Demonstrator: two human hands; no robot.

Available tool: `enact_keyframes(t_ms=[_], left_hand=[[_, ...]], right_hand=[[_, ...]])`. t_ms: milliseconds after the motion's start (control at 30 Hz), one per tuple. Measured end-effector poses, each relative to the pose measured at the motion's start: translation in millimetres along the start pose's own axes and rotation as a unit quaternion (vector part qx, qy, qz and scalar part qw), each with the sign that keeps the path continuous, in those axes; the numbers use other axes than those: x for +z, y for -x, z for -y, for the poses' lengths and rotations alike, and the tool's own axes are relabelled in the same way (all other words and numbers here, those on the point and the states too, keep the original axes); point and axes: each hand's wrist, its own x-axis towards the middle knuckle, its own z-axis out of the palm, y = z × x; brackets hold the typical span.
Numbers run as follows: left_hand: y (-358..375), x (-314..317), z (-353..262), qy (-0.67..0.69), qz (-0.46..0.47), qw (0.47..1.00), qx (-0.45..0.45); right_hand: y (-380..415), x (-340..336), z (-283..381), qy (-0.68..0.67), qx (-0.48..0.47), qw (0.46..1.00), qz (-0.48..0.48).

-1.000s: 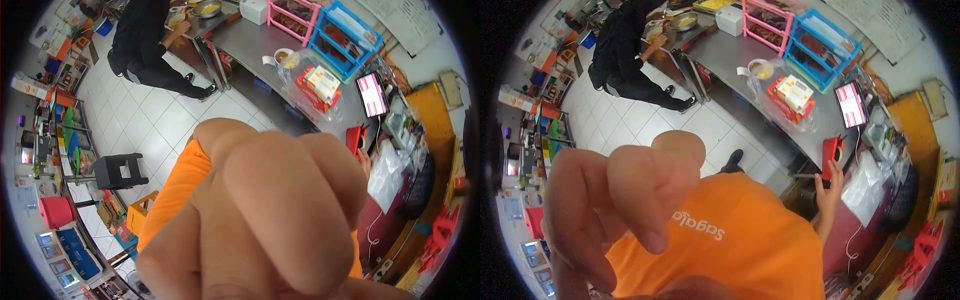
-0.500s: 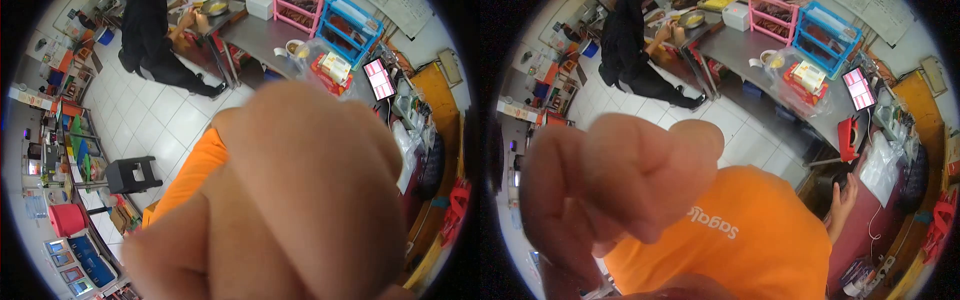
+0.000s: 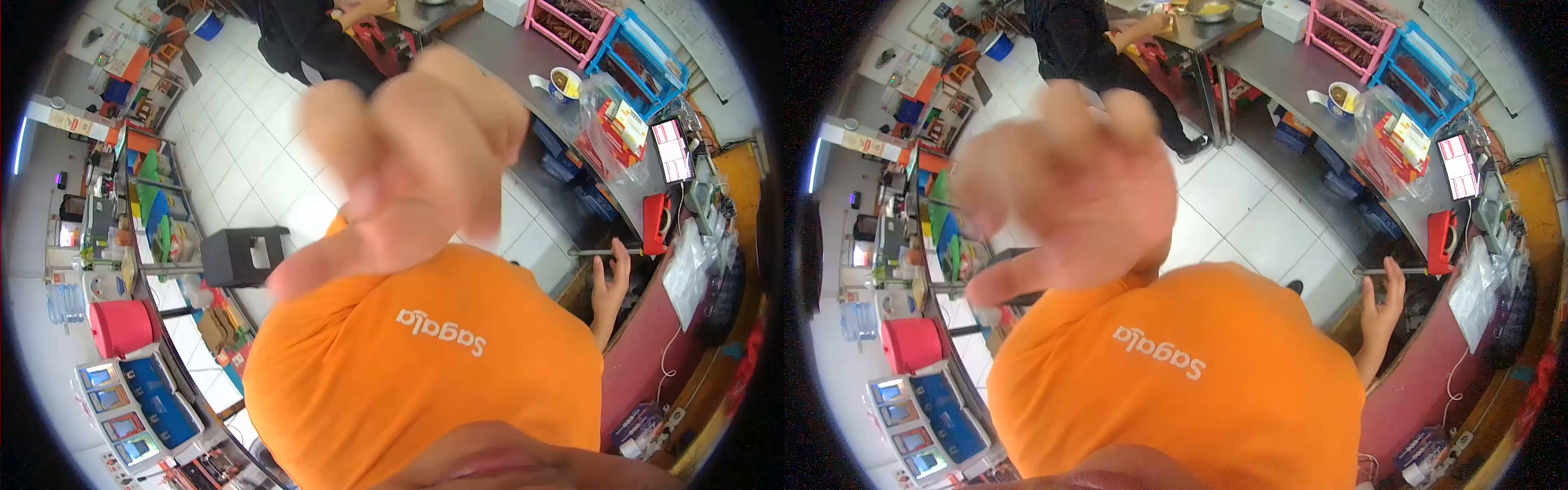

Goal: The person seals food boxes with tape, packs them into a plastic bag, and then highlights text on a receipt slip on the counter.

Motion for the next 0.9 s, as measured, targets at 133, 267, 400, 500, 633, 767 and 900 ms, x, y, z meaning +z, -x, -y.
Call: enact_keyframes(t_ms=[133,267,400,500,633,767,900], left_hand=[[47.8,-52.7,-7.4,-0.049,-0.13,0.979,-0.147],[55.2,-90.4,-16.0,-0.072,-0.333,0.909,-0.239],[53.3,-125.2,-14.1,0.034,-0.416,0.86,-0.293],[56.7,-139.1,-10.2,0.071,-0.406,0.863,-0.292],[63.9,-144.7,-6.4,0.058,-0.393,0.868,-0.299],[68.4,-148.3,-2.9,0.064,-0.399,0.863,-0.304],[67.9,-152.2,-0.3,0.067,-0.352,0.869,-0.342]], right_hand=[[34.1,13.2,-3.4,0.029,0.015,0.999,0.033],[51.9,19.5,26.0,0.019,0.064,0.997,0.047],[61.3,19.3,43.9,0.026,0.085,0.995,0.049],[67.7,13.3,49.0,0.044,0.093,0.993,0.051],[73.9,9.9,50.9,0.053,0.1,0.992,0.052],[74.4,15.6,60.0,0.057,0.126,0.989,0.058],[74.0,20.2,55.3,0.03,0.118,0.991,0.055]])
